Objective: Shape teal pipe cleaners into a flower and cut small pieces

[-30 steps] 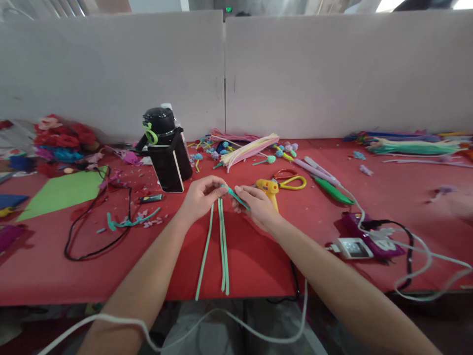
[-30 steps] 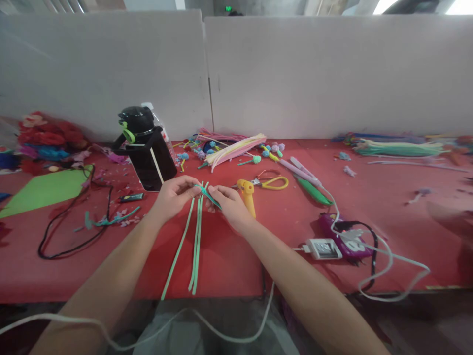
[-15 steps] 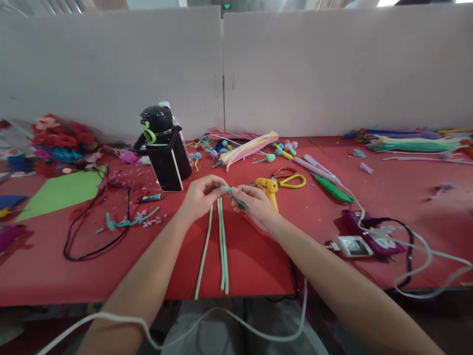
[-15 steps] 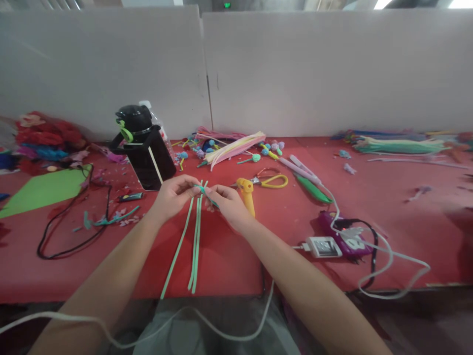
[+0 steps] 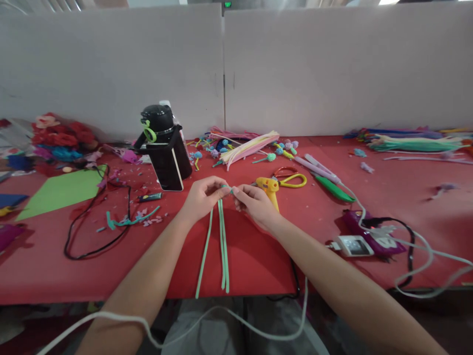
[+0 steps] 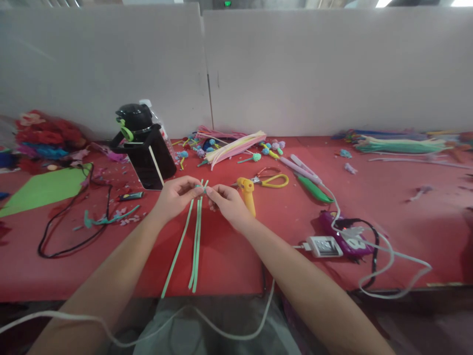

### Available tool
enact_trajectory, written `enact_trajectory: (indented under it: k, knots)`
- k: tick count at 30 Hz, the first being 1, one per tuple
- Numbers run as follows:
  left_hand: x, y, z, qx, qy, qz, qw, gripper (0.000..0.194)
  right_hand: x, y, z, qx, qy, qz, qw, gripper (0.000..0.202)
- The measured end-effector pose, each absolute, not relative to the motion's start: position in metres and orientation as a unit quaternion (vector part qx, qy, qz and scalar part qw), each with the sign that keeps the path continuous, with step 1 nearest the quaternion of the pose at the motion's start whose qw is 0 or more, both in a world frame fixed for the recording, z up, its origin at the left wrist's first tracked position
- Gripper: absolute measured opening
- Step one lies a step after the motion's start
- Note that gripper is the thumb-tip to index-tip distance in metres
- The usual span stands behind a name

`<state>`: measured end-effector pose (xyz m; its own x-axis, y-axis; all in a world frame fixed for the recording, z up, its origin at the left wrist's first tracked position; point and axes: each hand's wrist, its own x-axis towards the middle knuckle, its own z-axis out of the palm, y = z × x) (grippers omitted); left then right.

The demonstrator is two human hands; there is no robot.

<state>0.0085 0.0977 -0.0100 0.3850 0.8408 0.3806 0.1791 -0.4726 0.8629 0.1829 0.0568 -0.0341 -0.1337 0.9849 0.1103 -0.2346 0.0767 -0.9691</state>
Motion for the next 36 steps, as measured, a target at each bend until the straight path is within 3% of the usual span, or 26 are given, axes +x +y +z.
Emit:
enact_trajectory:
  k: [15, 36]
  knots:
    - [0.0081, 0.1001, -0.0153, 0.745, 0.351, 0.446, 0.35, 0.023, 0.1817, 0.0564, -0.0323, -0.343, -0.446, 0.649, 0.512, 0.049]
    - [0.0094, 0.0946, -0.0115, 0.772, 0.347, 0.428, 0.318, 0.018, 0.183, 0.0561, -0.0351, -0.388, -0.523, 0.515, 0.557, 0.04]
